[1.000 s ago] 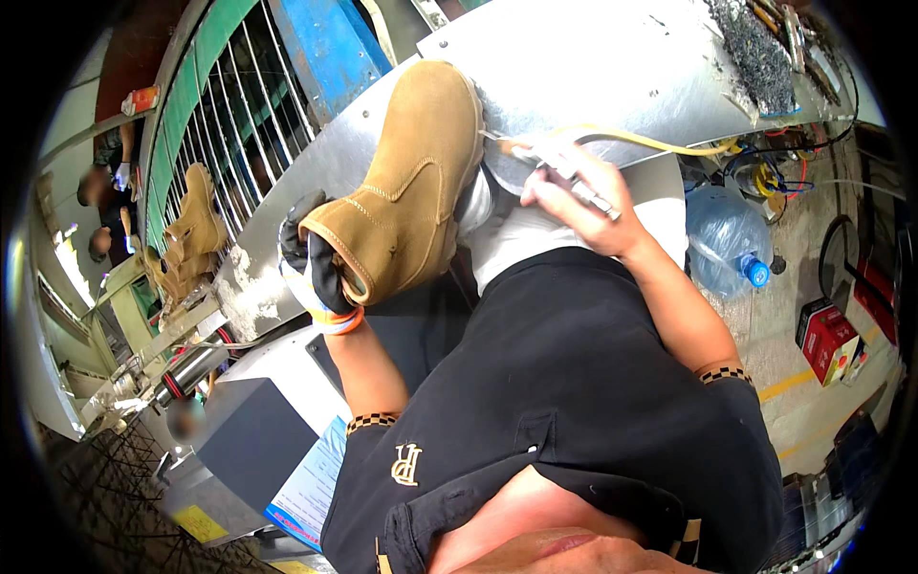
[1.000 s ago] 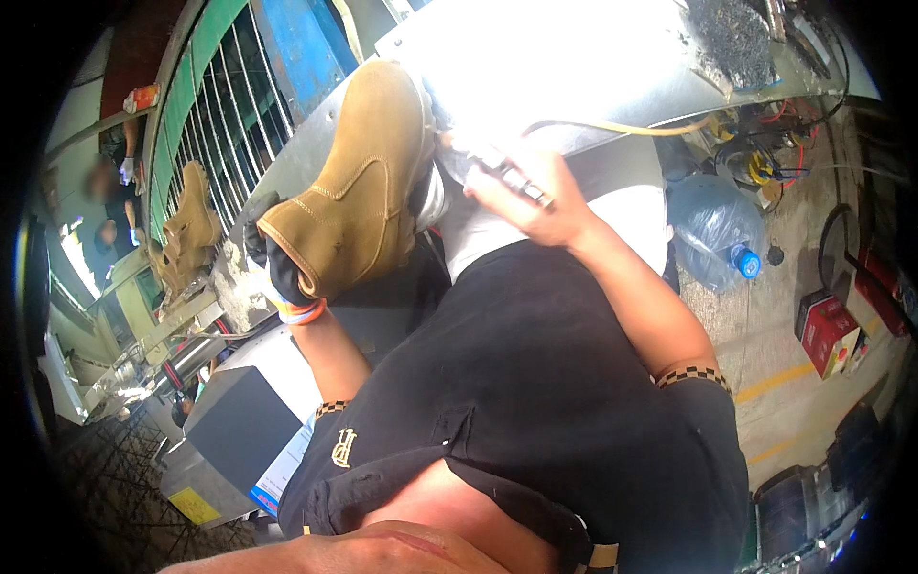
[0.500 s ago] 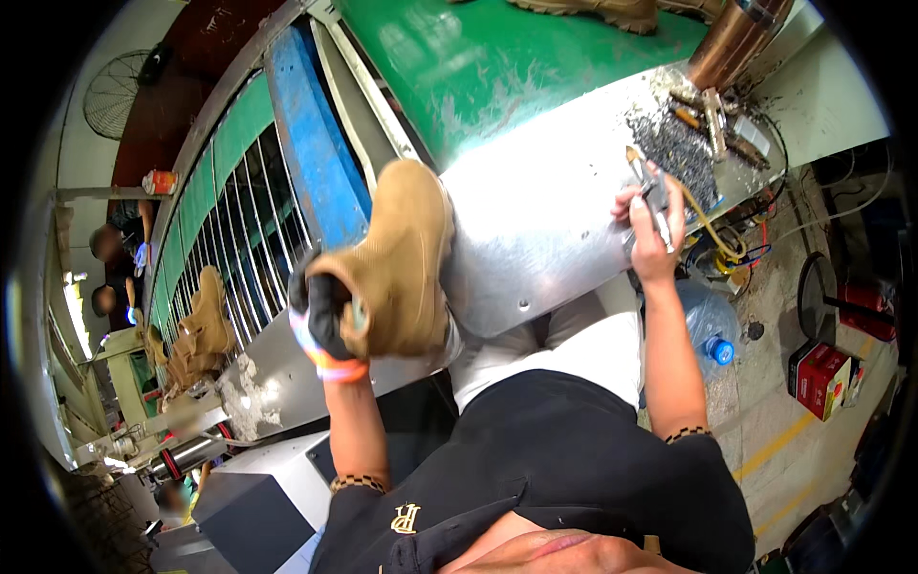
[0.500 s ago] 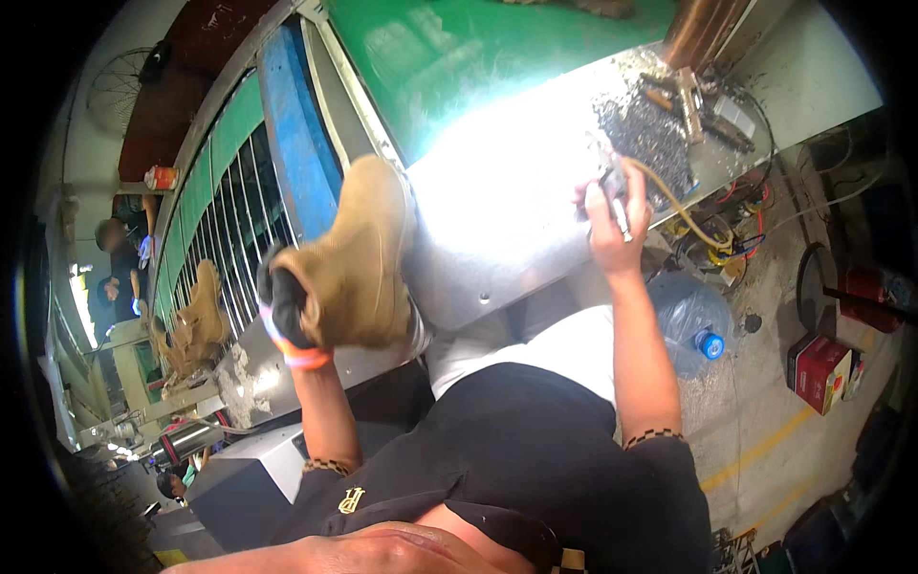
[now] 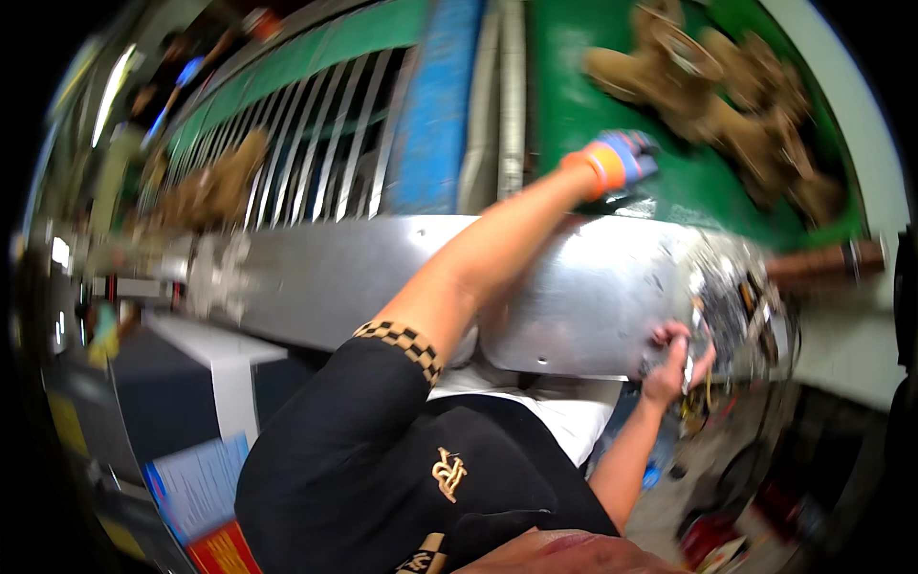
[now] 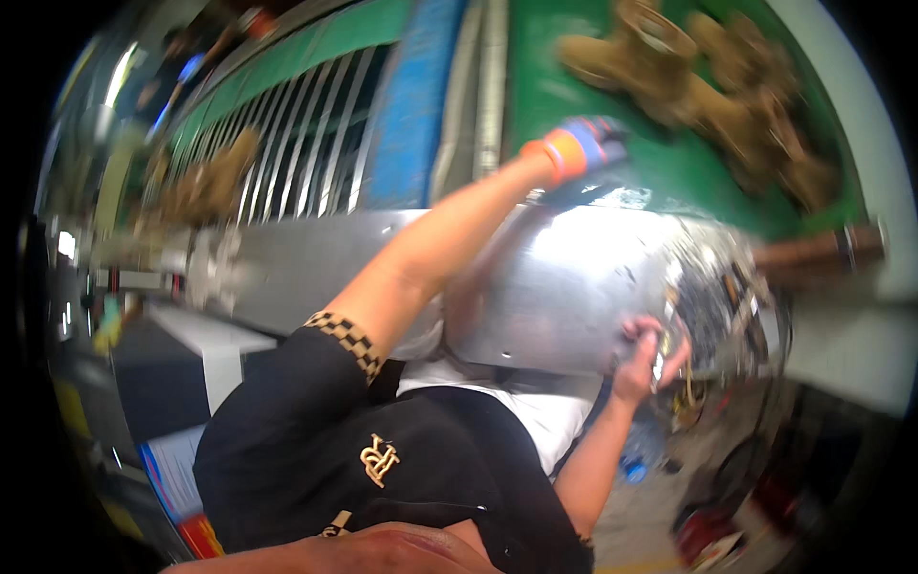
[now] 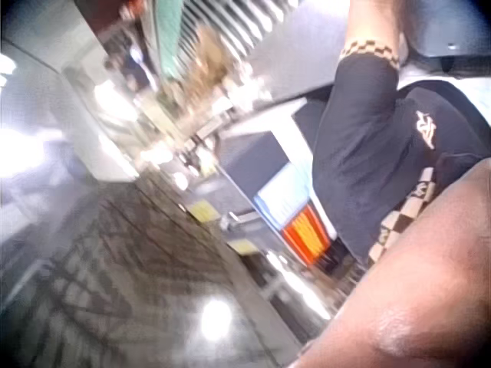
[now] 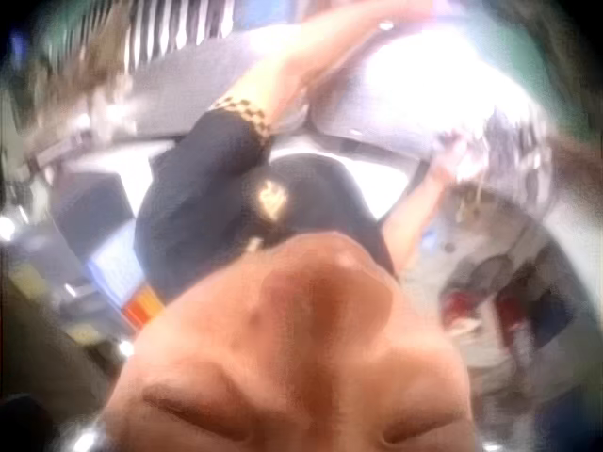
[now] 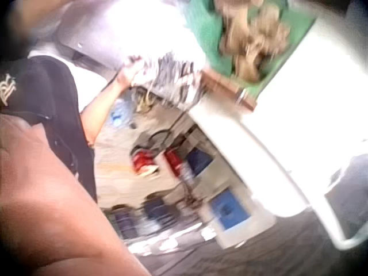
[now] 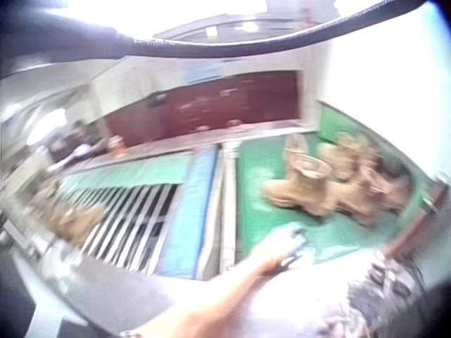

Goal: The person cleans tan boots using an air nozzle, spraying the exterior and interior before placing them on a moving conveyor belt.

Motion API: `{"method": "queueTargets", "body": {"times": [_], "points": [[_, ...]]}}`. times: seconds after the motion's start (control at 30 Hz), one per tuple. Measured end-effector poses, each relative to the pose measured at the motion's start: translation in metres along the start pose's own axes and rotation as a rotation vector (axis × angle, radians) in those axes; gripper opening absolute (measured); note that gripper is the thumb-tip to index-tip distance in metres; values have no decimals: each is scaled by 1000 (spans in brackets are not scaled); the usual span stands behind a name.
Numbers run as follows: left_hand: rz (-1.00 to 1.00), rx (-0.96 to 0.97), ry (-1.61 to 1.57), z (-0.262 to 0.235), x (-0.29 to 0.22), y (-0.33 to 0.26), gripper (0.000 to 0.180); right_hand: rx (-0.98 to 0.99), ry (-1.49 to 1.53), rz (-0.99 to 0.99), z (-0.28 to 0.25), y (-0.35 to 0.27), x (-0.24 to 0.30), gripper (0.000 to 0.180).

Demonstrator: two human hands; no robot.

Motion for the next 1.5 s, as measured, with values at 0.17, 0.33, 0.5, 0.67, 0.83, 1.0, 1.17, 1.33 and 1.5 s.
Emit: {"method": "queueTargets", "body": {"times": [0.17,0.33,0.5,0.67,0.83,1.0,1.17,1.33,1.5], "points": [[-24,20,-51,-86,64,-155,53,12,-112,-96,-2,3,11,25],[-403,-440,75,-285,199,-296,55,50,-157,-37,-6,11,1,32],[-658,-1062,826,-538,277,-444,68,13,-166,37,-10,17,-8,33],[-1474,-623,752,-618,406,-526,93,-46,-236,39,-18,19,-9,30],[-1355,-650,709,-615,421,-525,69,-61,-258,21,-25,21,-12,25],[-1214,-785,803,-554,398,-530,69,-120,-207,-9,-14,13,-4,21],[-1008,-1049,696,-481,357,-606,64,-30,-133,-79,-2,14,-6,18],[-816,-592,541,-362,238,-578,42,3,-141,-112,-6,13,1,17],[-495,-436,568,-228,103,-550,44,64,-102,-132,-2,12,-5,17]]}}
Point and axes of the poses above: each hand's wrist, its own y-axis towards the middle knuckle, its own z-axis out of the palm, x = y × z, the point moved 10 cm from there along y, towards the middle knuckle, and after that the axes turned 4 degrees about -y, right-handed, at the moved point
